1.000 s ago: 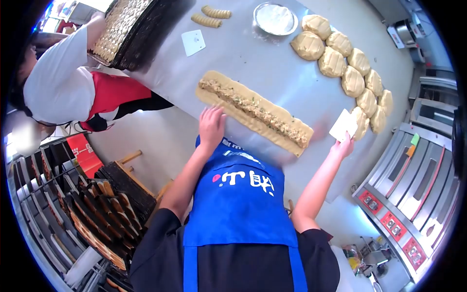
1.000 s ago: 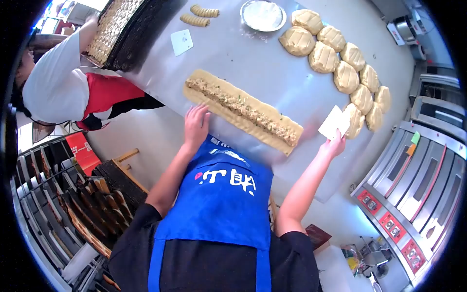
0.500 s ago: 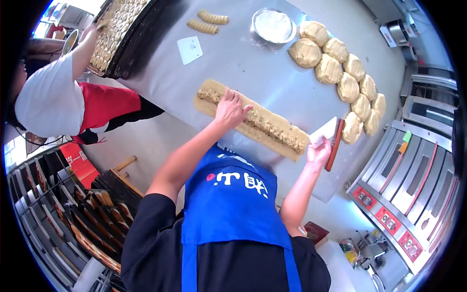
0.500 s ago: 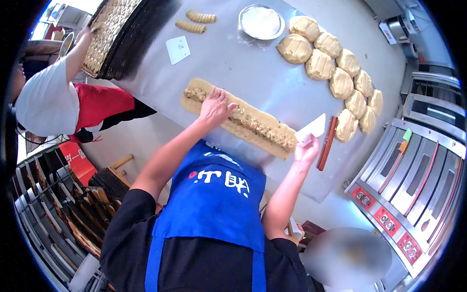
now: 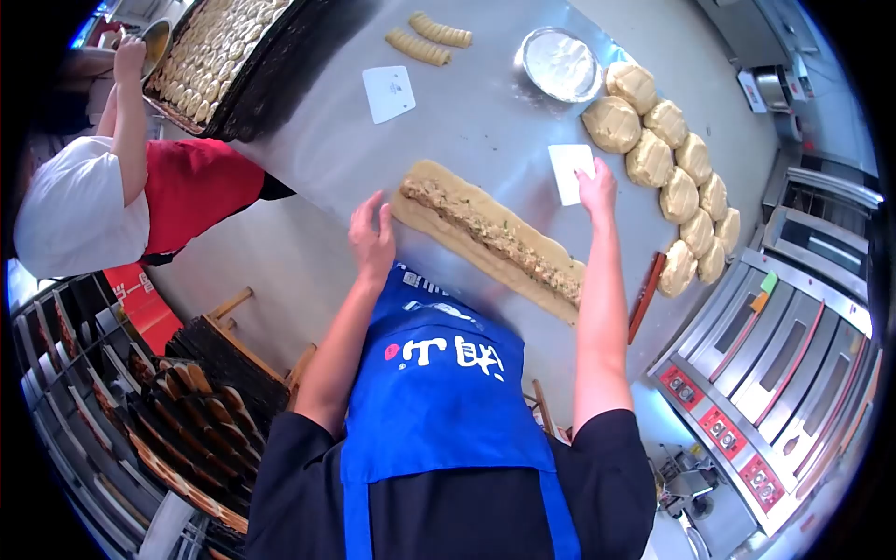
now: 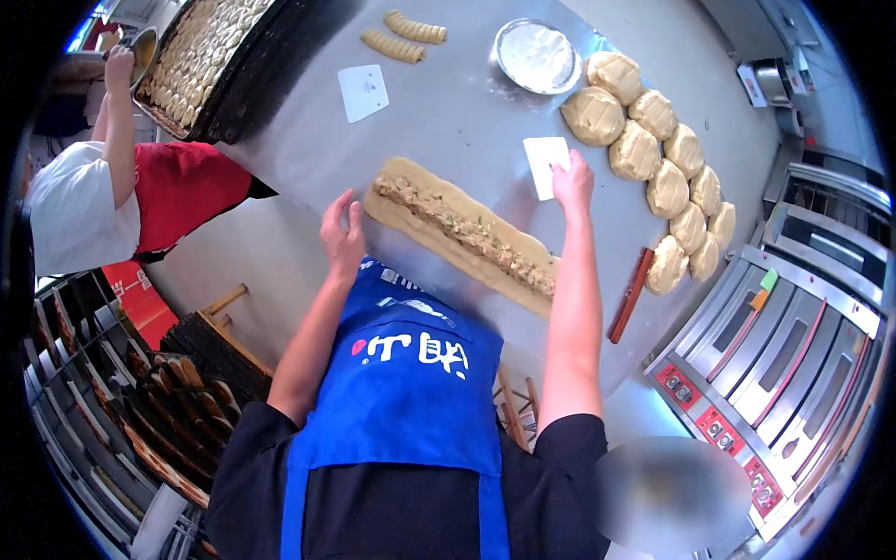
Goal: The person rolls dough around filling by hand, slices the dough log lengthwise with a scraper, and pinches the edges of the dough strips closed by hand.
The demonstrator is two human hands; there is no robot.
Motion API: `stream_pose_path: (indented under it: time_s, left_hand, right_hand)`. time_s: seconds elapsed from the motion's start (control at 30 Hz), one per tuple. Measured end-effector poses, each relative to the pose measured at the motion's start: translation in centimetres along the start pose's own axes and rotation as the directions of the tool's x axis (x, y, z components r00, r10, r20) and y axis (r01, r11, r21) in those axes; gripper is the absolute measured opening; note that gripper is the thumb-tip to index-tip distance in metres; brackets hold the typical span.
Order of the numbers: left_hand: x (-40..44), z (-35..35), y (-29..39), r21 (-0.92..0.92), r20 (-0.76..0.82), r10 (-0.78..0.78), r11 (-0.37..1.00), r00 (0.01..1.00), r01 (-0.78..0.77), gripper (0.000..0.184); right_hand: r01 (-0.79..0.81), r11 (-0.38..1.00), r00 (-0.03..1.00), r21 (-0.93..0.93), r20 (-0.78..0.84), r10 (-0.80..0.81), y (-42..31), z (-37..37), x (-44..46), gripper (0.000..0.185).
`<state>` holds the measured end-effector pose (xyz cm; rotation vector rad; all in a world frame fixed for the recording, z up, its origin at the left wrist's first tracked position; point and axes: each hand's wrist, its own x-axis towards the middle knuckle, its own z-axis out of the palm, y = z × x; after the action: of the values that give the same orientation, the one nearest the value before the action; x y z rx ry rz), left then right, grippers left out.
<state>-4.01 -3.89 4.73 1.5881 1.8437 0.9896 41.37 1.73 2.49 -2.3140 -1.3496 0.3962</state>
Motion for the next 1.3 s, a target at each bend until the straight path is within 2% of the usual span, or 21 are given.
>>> stream_pose_path:
  time_s: [0.03,0.07,0.17,0.23,0.33,0.4,0.43,0.53,0.6,0.67,0.73,0.77,0.87,0.93,0.97,1.03,1.07,1.1,1.13,1.27,1.3]
  left_hand:
    - [0.2,-0.4,-0.6,-0.046,0.004,-0.100,0.994,0.995,0.100,0.030]
    - [0.1,-0.7,-1.2,-0.049,0.005,-0.111,0.993,0.994,0.111,0.030]
    - [0.6,-1.0,-1.5,-0.195,0.053,-0.265,0.943,0.963,0.270,0.032]
    - [0.9,-0.9,-1.4,-0.249,0.058,-0.317,0.914,0.947,0.321,0.033]
    - [1.5,0.2,-2.1,-0.249,0.069,-0.295,0.920,0.953,0.303,0.032]
    - [1.2,1.1,-3.1,-0.223,0.061,-0.310,0.922,0.949,0.316,0.032]
    - [1.4,1.2,-3.7,-0.189,0.060,-0.309,0.930,0.949,0.315,0.031]
    - [1.8,1.5,-4.0,-0.219,0.037,-0.275,0.936,0.961,0.276,0.030]
    - [1.7,1.4,-4.2,-0.224,0.041,-0.302,0.926,0.952,0.304,0.030]
    - [2.0,1.5,-4.2,-0.233,0.057,-0.311,0.920,0.949,0.316,0.029]
    - [2.2,1.6,-4.0,-0.232,0.041,-0.322,0.918,0.946,0.323,0.027]
    - [2.3,1.9,-4.1,-0.237,0.039,-0.319,0.918,0.947,0.319,0.027]
    - [2.3,2.2,-4.4,-0.197,0.015,-0.273,0.942,0.962,0.271,0.025]
    - [2.8,2.0,-3.6,-0.041,0.117,-0.042,0.998,0.992,0.047,0.033]
    - [3.0,2.1,-3.0,-0.042,0.127,-0.035,0.998,0.991,0.040,0.033]
    - [3.9,2.2,-1.1,0.067,0.236,0.179,0.978,0.955,-0.199,0.052]
    - [4.1,2.4,-0.4,0.060,0.244,0.183,0.977,0.952,-0.203,0.052]
    - [4.7,2.7,0.1,0.071,0.314,0.204,0.969,0.927,-0.237,0.061]
    - [5.2,3.0,0.4,0.084,0.377,0.221,0.959,0.900,-0.271,0.070]
    - [5.9,3.9,0.3,0.137,0.414,0.134,0.969,0.900,-0.207,0.076]
    - [6.0,3.9,0.1,0.083,0.400,0.139,0.979,0.906,-0.187,0.078]
  right_hand:
    - [-0.025,0.997,0.995,-0.071,0.097,0.031,-1.0,0.1,2.1,0.040]
    - [-0.046,0.988,0.978,-0.148,0.193,0.074,-1.9,0.3,3.4,0.042]
    - [-0.022,0.991,0.957,-0.128,0.283,0.058,-5.6,3.9,5.1,0.039]
    - [0.032,0.998,0.933,0.050,0.356,-0.048,-7.2,7.1,4.1,0.044]
    - [0.127,0.992,0.920,0.003,0.373,-0.119,-10.1,11.1,2.5,0.045]
    - [0.170,0.964,0.896,0.205,0.375,-0.238,-10.7,13.7,1.4,0.039]
    - [0.176,0.962,0.890,0.211,0.384,-0.247,-12.3,12.9,1.1,0.039]
    - [0.169,0.955,0.789,0.243,0.547,-0.279,-18.2,7.6,-1.1,0.031]
    - [0.358,0.859,0.615,0.366,0.600,-0.512,-18.8,6.3,-3.6,0.026]
    - [0.703,0.669,0.546,0.243,0.418,-0.726,-18.8,6.1,-8.0,0.030]
    - [0.798,0.572,0.536,0.191,0.211,-0.817,-18.1,6.4,-12.5,0.032]
    - [0.859,0.479,0.465,0.182,0.119,-0.877,-17.1,6.9,-13.4,0.035]
    - [0.825,0.513,0.506,0.238,0.097,-0.857,-17.2,4.3,-14.8,0.033]
    - [0.752,0.625,0.638,0.207,0.010,-0.770,-16.1,2.8,-13.3,0.027]
    - [0.658,0.728,0.731,0.192,0.071,-0.679,-15.2,2.4,-11.7,0.023]
    - [0.401,0.909,0.875,0.113,0.248,-0.417,-13.5,1.7,-7.0,0.019]
    - [0.244,0.969,0.902,0.040,0.358,-0.242,-12.5,1.2,-4.5,0.020]
    - [0.231,0.973,0.912,-0.008,0.350,-0.213,-10.7,1.5,-2.1,0.024]
    - [0.223,0.973,0.920,-0.054,0.343,-0.192,-9.1,2.3,0.0,0.028]
    - [0.180,0.981,0.943,-0.073,0.297,-0.150,-7.9,6.5,3.0,0.032]
    - [0.208,0.978,0.937,-0.027,0.292,-0.191,-8.5,8.3,2.8,0.035]
